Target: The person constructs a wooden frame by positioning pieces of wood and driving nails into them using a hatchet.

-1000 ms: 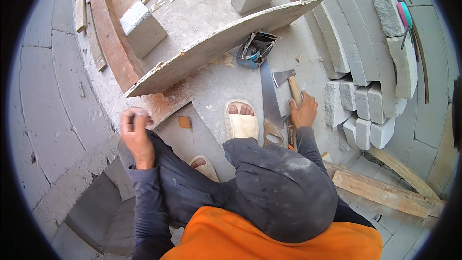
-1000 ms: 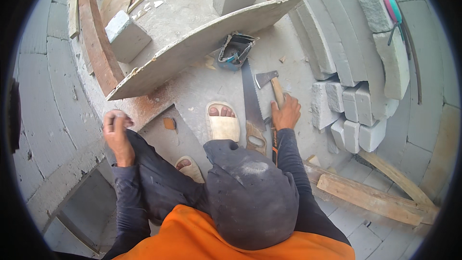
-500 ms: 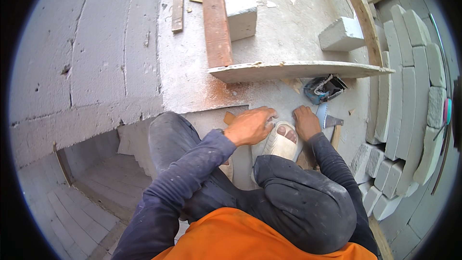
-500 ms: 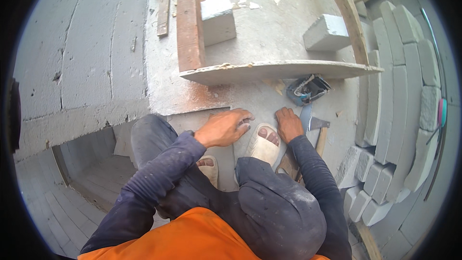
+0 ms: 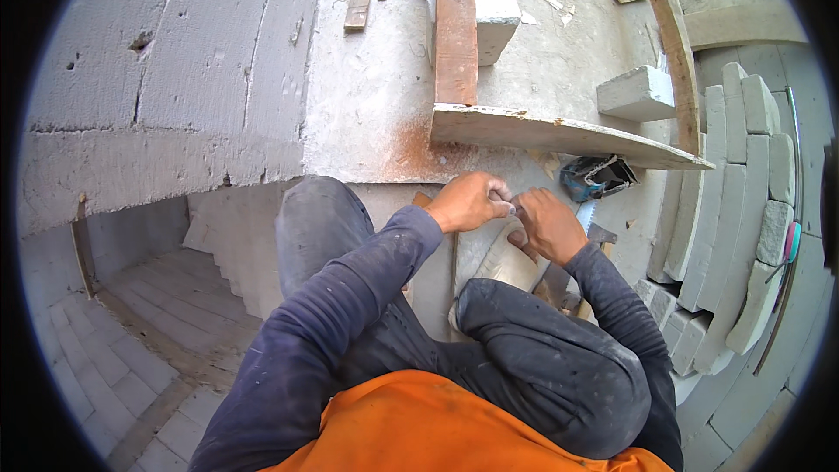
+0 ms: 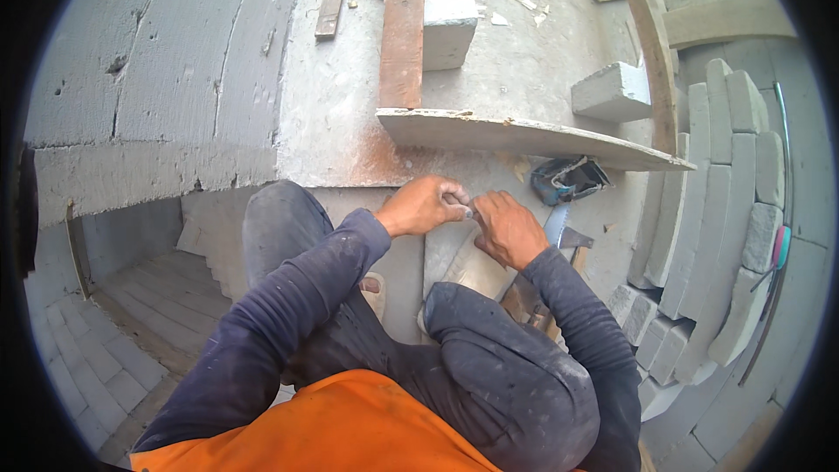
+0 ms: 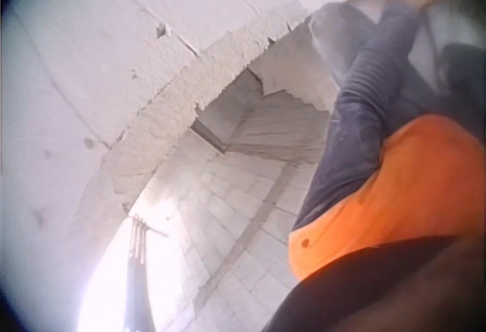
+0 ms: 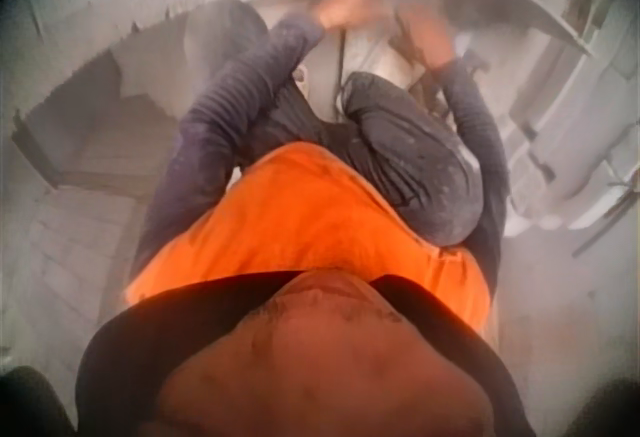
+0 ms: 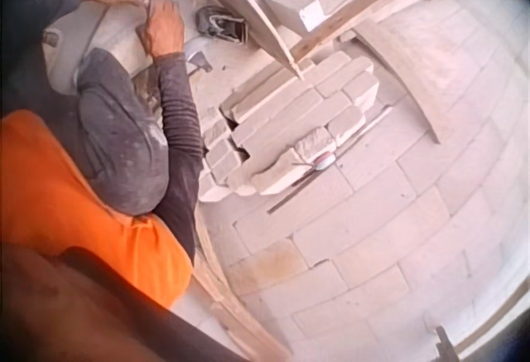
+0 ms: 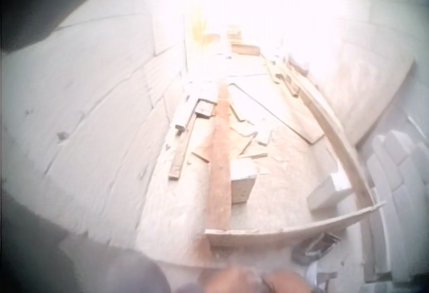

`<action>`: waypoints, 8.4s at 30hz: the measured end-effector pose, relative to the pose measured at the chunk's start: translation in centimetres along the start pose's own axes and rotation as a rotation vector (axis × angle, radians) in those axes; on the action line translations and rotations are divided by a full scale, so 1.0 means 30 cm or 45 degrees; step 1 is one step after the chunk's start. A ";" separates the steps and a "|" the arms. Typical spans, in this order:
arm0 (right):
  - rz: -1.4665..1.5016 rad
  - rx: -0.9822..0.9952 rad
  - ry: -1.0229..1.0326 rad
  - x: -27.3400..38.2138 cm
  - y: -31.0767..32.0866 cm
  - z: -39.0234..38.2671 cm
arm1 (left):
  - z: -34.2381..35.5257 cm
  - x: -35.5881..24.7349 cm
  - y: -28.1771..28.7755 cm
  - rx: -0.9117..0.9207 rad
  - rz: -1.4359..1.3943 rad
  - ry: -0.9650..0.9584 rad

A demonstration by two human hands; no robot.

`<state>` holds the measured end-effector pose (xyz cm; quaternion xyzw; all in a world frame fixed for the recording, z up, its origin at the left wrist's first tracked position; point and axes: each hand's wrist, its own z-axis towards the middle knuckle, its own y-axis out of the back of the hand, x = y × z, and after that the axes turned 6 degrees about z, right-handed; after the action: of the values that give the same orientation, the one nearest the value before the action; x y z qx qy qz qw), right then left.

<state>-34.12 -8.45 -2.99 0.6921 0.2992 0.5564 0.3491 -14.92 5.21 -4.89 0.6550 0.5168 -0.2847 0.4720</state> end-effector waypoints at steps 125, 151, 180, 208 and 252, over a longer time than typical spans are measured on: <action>-0.819 0.041 0.012 0.169 0.458 0.158 | 0.179 -0.023 0.431 -0.334 -1.156 -0.162; -0.804 0.093 0.319 0.179 0.445 0.170 | 0.156 -0.009 0.440 -0.339 -1.123 -0.165; -0.860 -0.008 -0.071 0.135 0.496 0.227 | 0.170 -0.015 0.433 -0.282 -1.147 -0.175; -0.801 0.204 0.582 0.235 0.400 0.169 | 0.177 0.007 0.419 -0.468 -1.036 -0.210; -0.624 0.197 -0.503 0.144 0.397 -0.094 | 0.162 0.022 0.484 -0.341 -0.974 -0.124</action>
<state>-35.69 -11.43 9.53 0.7186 0.4248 0.2861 0.4704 -0.43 0.75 -2.67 0.3339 0.7327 -0.4006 0.4372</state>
